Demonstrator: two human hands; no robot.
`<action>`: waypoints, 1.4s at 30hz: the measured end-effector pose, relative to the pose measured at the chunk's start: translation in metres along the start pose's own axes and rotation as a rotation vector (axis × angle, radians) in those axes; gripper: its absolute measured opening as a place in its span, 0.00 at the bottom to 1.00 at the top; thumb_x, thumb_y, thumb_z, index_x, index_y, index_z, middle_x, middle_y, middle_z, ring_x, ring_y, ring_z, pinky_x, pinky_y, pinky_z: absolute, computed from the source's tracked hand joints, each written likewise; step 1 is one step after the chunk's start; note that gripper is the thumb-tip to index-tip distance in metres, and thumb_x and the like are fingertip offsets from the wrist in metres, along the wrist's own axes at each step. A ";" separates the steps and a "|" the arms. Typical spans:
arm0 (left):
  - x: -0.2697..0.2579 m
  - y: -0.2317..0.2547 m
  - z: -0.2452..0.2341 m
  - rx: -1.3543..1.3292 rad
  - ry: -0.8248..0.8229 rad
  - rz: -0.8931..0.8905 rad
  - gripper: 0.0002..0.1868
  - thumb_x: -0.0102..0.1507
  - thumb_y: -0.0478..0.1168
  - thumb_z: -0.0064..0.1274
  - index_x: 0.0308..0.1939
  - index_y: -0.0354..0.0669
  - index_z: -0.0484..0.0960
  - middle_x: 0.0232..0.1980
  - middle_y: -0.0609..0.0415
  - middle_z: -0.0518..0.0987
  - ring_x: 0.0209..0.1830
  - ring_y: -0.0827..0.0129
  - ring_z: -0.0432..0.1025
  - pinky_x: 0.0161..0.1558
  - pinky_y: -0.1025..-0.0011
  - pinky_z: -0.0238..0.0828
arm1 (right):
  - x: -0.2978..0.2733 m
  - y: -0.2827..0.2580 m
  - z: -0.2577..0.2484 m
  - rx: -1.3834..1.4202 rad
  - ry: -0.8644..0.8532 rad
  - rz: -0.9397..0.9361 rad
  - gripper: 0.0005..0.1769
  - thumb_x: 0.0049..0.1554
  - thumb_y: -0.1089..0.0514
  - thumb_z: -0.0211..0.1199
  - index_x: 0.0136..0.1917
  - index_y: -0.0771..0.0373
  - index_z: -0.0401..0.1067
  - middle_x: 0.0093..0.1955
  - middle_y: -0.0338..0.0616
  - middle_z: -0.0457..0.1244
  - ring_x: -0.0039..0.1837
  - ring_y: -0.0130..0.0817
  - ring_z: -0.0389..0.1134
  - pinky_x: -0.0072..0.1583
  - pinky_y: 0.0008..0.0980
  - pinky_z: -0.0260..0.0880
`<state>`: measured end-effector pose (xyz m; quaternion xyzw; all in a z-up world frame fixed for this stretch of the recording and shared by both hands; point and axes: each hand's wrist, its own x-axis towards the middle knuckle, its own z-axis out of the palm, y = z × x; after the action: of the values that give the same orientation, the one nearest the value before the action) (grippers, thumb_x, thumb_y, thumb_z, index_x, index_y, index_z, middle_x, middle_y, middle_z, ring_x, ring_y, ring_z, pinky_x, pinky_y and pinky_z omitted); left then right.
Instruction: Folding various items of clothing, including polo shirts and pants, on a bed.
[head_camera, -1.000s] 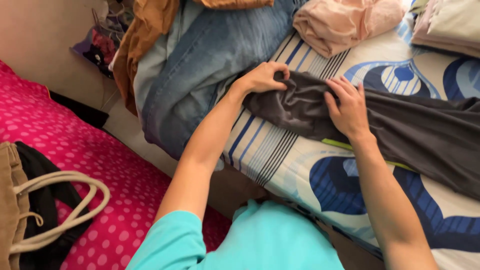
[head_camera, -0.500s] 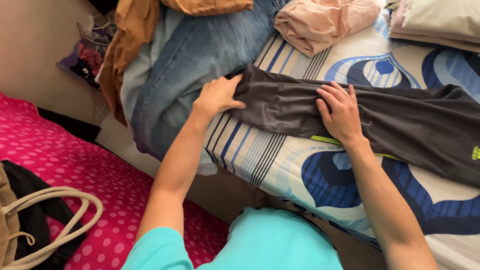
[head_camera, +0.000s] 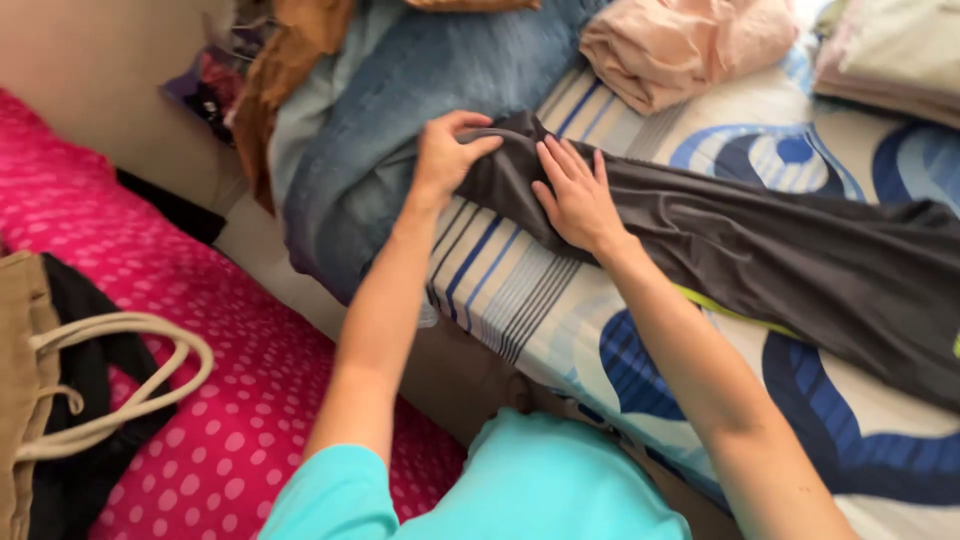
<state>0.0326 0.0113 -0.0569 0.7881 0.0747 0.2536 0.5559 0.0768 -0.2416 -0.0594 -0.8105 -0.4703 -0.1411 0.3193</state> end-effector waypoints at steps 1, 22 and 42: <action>-0.005 -0.002 0.004 0.008 0.022 -0.002 0.17 0.53 0.42 0.70 0.43 0.40 0.87 0.41 0.52 0.88 0.42 0.72 0.81 0.47 0.76 0.77 | 0.008 0.000 0.006 0.011 -0.006 -0.019 0.29 0.64 0.53 0.61 0.75 0.66 0.65 0.76 0.56 0.59 0.78 0.53 0.56 0.74 0.64 0.47; -0.041 0.056 -0.022 0.697 0.149 0.261 0.18 0.55 0.46 0.73 0.37 0.41 0.80 0.36 0.43 0.82 0.40 0.48 0.78 0.42 0.57 0.71 | 0.046 -0.021 -0.001 0.298 0.182 -0.061 0.10 0.61 0.62 0.69 0.52 0.68 0.71 0.51 0.56 0.66 0.55 0.56 0.68 0.56 0.45 0.69; -0.063 -0.018 -0.036 0.634 0.128 0.086 0.30 0.53 0.49 0.70 0.49 0.34 0.77 0.45 0.31 0.82 0.47 0.35 0.75 0.48 0.48 0.72 | -0.037 -0.005 -0.036 -0.151 0.042 0.088 0.27 0.64 0.51 0.62 0.74 0.60 0.66 0.72 0.50 0.62 0.77 0.49 0.59 0.75 0.61 0.51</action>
<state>-0.0360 0.0230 -0.0844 0.9068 0.1513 0.2901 0.2659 0.0555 -0.2885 -0.0496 -0.8490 -0.4158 -0.1789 0.2728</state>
